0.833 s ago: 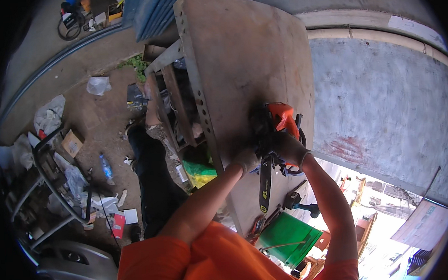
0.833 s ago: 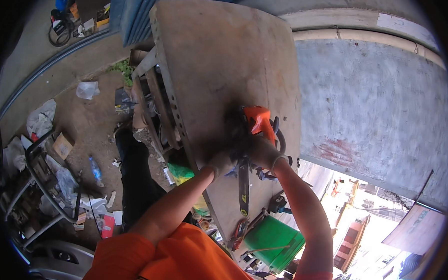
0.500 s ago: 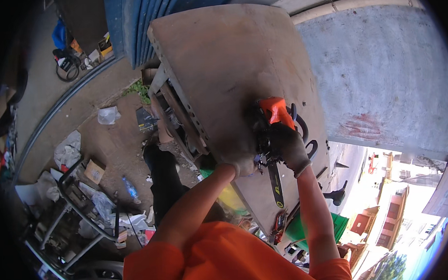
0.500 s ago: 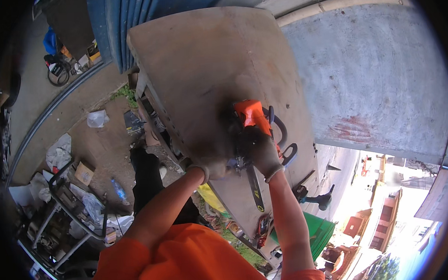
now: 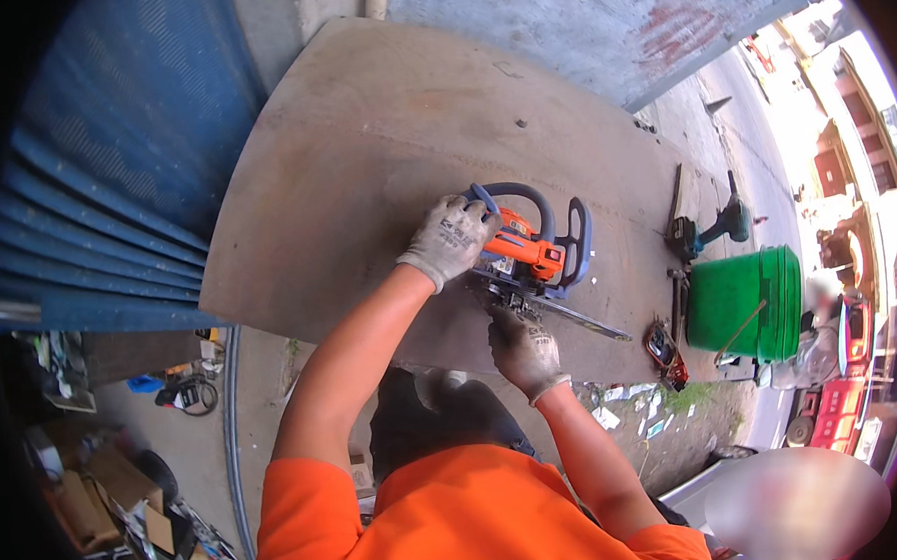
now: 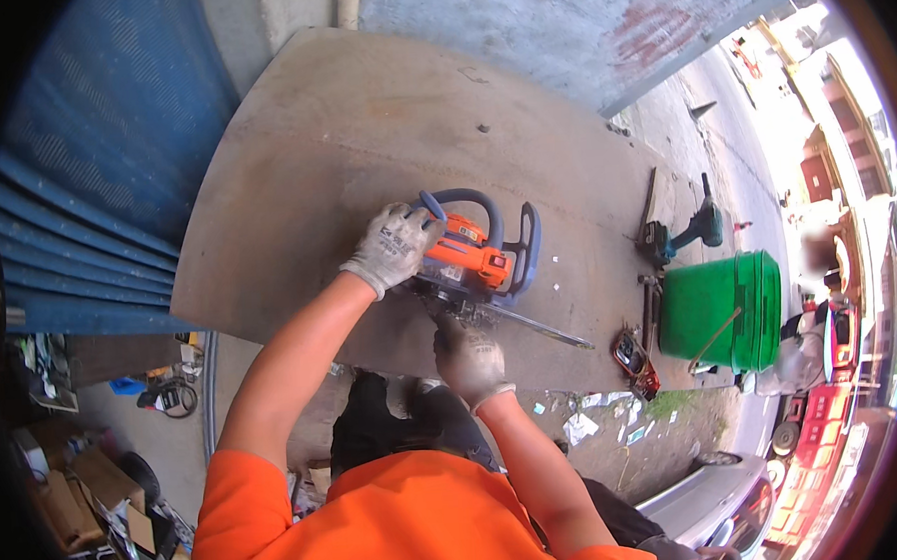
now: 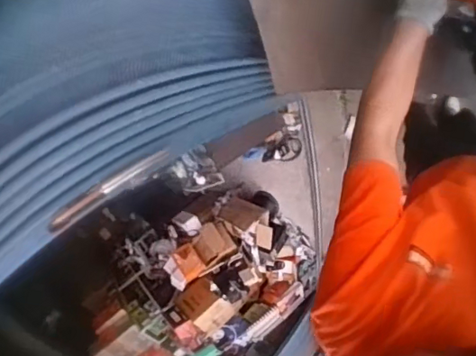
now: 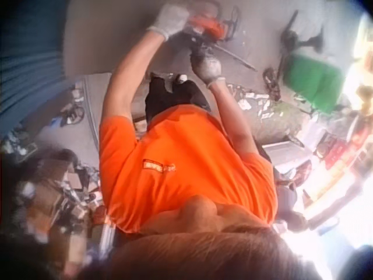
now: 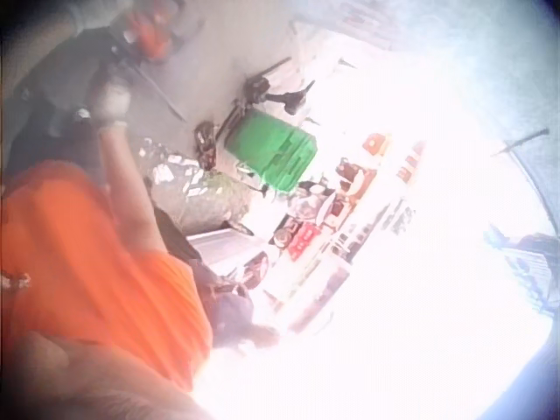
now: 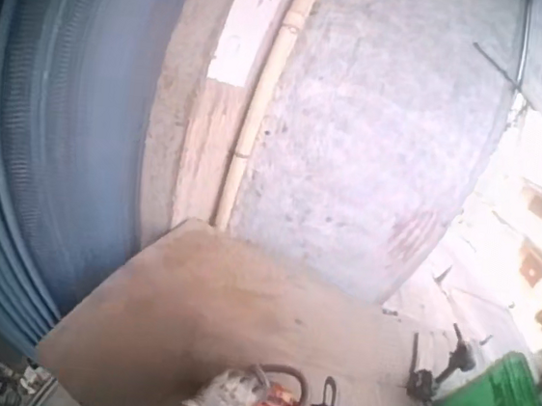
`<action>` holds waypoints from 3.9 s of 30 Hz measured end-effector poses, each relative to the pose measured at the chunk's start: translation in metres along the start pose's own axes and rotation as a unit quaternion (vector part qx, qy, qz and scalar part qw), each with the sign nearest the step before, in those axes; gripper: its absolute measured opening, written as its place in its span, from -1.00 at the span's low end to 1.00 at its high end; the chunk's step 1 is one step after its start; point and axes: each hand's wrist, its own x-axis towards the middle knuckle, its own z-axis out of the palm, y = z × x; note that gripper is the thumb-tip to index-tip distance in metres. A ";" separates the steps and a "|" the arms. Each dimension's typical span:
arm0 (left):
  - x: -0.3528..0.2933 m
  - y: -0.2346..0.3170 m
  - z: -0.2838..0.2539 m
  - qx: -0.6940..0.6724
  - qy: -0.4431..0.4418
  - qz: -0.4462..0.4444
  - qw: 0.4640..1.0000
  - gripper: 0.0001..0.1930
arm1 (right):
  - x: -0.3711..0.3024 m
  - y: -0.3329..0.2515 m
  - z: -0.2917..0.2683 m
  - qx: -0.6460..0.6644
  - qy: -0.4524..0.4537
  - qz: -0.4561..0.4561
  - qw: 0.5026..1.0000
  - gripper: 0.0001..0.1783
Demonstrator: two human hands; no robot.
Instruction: The person removes the chainsaw chain from the bar, inspects it, and then reattaches it to the chainsaw. The person handles the chain and chainsaw throughout the process.
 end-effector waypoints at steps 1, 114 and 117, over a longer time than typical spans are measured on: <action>0.006 -0.003 0.003 0.008 0.035 0.025 0.999 -0.49 | -0.001 0.004 -0.003 0.008 0.003 0.012 1.000 -0.68; -0.200 0.126 -0.008 -0.832 -0.070 -0.382 0.397 -0.73 | -0.087 0.043 0.112 0.734 -0.050 0.216 0.642 -0.77; -0.199 0.122 -0.012 -0.811 -0.101 -0.428 0.387 -0.74 | -0.094 0.055 0.100 0.755 0.012 0.259 0.602 -0.70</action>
